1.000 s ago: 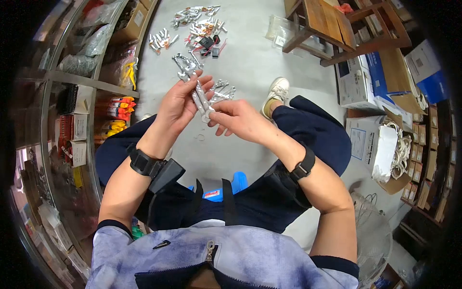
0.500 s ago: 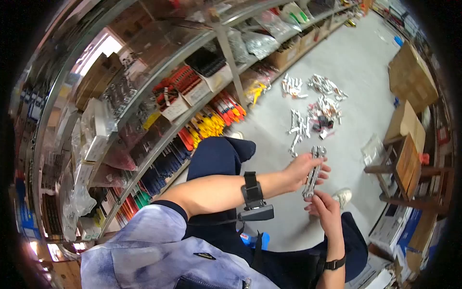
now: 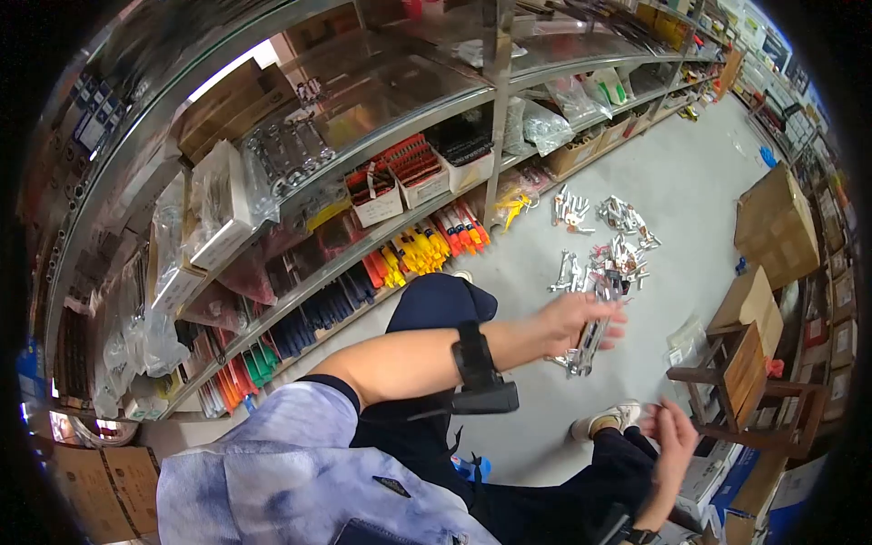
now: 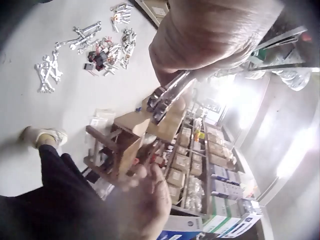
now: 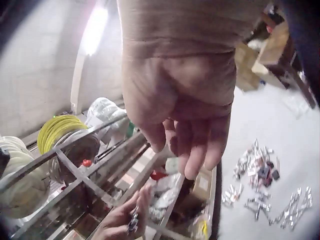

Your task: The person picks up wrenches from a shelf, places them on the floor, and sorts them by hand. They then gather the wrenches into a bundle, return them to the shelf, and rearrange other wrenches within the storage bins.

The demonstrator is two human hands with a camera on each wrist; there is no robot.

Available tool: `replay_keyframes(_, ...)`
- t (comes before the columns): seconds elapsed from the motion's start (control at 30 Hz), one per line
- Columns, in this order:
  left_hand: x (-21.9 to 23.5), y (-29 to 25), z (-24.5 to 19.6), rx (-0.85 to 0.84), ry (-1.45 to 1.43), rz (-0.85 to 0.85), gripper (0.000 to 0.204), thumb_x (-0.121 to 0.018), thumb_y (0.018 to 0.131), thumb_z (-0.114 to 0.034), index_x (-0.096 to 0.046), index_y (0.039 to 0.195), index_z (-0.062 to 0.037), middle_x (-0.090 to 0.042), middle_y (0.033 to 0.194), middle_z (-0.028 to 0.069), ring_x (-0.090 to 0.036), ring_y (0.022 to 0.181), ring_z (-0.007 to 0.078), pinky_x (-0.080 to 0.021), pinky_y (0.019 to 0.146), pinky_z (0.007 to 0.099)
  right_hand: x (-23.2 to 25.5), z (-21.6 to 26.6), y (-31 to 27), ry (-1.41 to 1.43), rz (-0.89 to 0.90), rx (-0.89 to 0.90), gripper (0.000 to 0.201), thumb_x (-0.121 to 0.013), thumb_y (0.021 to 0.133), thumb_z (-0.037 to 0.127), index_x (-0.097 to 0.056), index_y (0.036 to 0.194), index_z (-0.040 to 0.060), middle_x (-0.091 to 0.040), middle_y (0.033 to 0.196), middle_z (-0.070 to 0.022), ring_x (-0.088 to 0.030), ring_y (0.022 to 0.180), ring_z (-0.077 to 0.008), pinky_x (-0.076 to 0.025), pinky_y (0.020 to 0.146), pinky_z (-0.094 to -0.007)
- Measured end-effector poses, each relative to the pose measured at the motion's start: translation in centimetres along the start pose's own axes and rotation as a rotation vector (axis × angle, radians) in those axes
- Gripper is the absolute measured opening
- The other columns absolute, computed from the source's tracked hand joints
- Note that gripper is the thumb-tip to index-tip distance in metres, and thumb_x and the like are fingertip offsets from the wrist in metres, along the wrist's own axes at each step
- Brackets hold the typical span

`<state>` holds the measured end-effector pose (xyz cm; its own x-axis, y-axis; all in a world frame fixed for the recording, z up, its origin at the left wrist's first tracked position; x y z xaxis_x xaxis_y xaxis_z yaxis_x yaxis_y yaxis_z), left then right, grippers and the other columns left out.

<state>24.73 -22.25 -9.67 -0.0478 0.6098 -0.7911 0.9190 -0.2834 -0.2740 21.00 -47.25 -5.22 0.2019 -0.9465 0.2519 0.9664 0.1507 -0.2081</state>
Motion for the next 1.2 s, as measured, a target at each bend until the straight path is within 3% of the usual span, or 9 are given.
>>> replay_keyframes(0.13, 1.4, -2.9, -6.9, -0.108, 0.008, 0.096, 0.027, -0.053, 0.083, -0.018, -0.049, 0.106, -0.0028, -0.056, 0.101, 0.0113, -0.056, 0.093, 0.0203, -0.05, 0.073, 0.0387, 7.1, 2.6, -2.9, -0.012, -0.283, 0.053, 0.031, -0.05, 0.086, 0.022, -0.053, 0.109, 0.0009, -0.062, 0.087, -0.0068, -0.054, 0.065, -0.0085, -0.043, 0.058, -0.0194)
replay_keyframes(0.23, 3.5, -5.7, -11.5, -0.195, 0.031, 0.094, 0.027, -0.044, 0.085, -0.013, -0.047, 0.107, 0.0016, -0.053, 0.107, 0.0168, -0.053, 0.1, 0.0251, -0.047, 0.079, 0.0442, 12.6, 1.8, -4.5, 0.069, -0.323, 0.119, 0.032, -0.05, 0.086, 0.023, -0.052, 0.112, 0.0033, -0.061, 0.092, -0.0052, -0.054, 0.068, -0.0071, -0.042, 0.061, -0.0183)
replay_keyframes(0.4, 5.8, -11.0, -15.3, -0.238, -0.027, 0.051, 0.039, -0.033, 0.086, -0.016, -0.039, 0.12, 0.002, -0.048, 0.116, 0.0206, -0.048, 0.107, 0.0291, -0.038, 0.091, 0.0486, 14.2, 2.0, -7.7, 0.063, -0.454, 0.074, 0.033, -0.052, 0.085, 0.024, -0.052, 0.113, 0.0052, -0.06, 0.092, -0.0032, -0.056, 0.07, -0.0064, -0.044, 0.059, -0.0175)
replay_keyframes(0.67, 8.1, -14.6, -15.2, -0.265, -0.112, 0.014, 0.036, -0.038, 0.084, -0.007, -0.038, 0.118, 0.0043, -0.044, 0.119, 0.0233, -0.047, 0.109, 0.029, -0.039, 0.092, 0.0479, 12.3, 2.0, -10.3, 0.006, -0.432, 0.036, 0.03, -0.053, 0.085, 0.023, -0.054, 0.11, 0.0071, -0.063, 0.088, -0.0031, -0.057, 0.068, -0.0064, -0.044, 0.057, -0.0173)
replay_keyframes(0.8, 11.0, -14.3, -14.5, -0.343, 0.088, 0.071, 0.032, -0.048, 0.084, -0.008, -0.042, 0.113, 0.0012, -0.051, 0.112, 0.0163, -0.053, 0.101, 0.0251, -0.045, 0.086, 0.0445, 13.8, -0.9, -10.1, -0.006, -0.337, 0.108, 0.03, -0.052, 0.085, 0.026, -0.054, 0.106, 0.0047, -0.058, 0.083, -0.0029, -0.053, 0.07, -0.0082, -0.04, 0.057, -0.0204)
replay_keyframes(0.87, 12.9, -14.2, -13.8, -0.339, 0.015, 0.095, 0.027, -0.049, 0.084, -0.009, -0.046, 0.11, -0.0004, -0.054, 0.108, 0.0131, -0.055, 0.097, 0.0235, -0.047, 0.084, 0.0433, 13.8, -2.9, -9.6, 0.089, -0.429, 0.011, 0.029, -0.052, 0.085, 0.026, -0.053, 0.103, 0.0032, -0.056, 0.08, -0.003, -0.048, 0.064, -0.0074, -0.037, 0.052, -0.0207)
replay_keyframes(0.93, 13.8, -14.8, -13.4, -0.304, -0.06, -0.032, 0.024, -0.048, 0.085, -0.007, -0.047, 0.108, -0.0013, -0.054, 0.108, 0.0126, -0.055, 0.098, 0.0226, -0.048, 0.083, 0.0426, 18.5, -8.0, -7.5, 0.135, -0.139, -0.002, 0.033, -0.055, 0.082, 0.029, -0.053, 0.109, 0.0095, -0.06, 0.09, -0.0023, -0.055, 0.067, -0.0091, -0.041, 0.054, -0.0191)
replay_keyframes(1.0, 15.6, -15.3, -13.2, -0.31, -0.085, -0.066, 0.025, -0.048, 0.085, -0.007, -0.046, 0.11, -0.0019, -0.054, 0.108, 0.0122, -0.055, 0.098, 0.0224, -0.048, 0.083, 0.0423, 16.6, -8.3, -8.0, 0.055, -0.492, -0.033, 0.032, -0.057, 0.081, 0.029, -0.054, 0.108, 0.0121, -0.061, 0.086, -0.0001, -0.055, 0.062, -0.0075, -0.04, 0.048, -0.0185)
replay_keyframes(1.2, 19.0, -17.4, -12.0, -0.25, -0.152, -0.214, 0.026, -0.046, 0.086, -0.006, -0.045, 0.112, -0.0042, -0.053, 0.108, 0.0121, -0.054, 0.099, 0.0237, -0.047, 0.084, 0.0431, 11.1, -3.8, -5.8, 0.014, -0.455, -0.113, 0.031, -0.059, 0.08, 0.03, -0.055, 0.105, 0.0137, -0.062, 0.087, 0.0008, -0.054, 0.066, -0.006, -0.041, 0.057, -0.0186)
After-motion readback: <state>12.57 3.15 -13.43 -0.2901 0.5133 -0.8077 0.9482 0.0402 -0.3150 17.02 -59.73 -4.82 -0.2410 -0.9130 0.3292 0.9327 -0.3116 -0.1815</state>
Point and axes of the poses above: each hand's wrist, its own y-axis towards the middle knuckle, its own x-axis out of the back of the hand, z = x × y, the point moved 3 cm from there along y, towards the middle knuckle
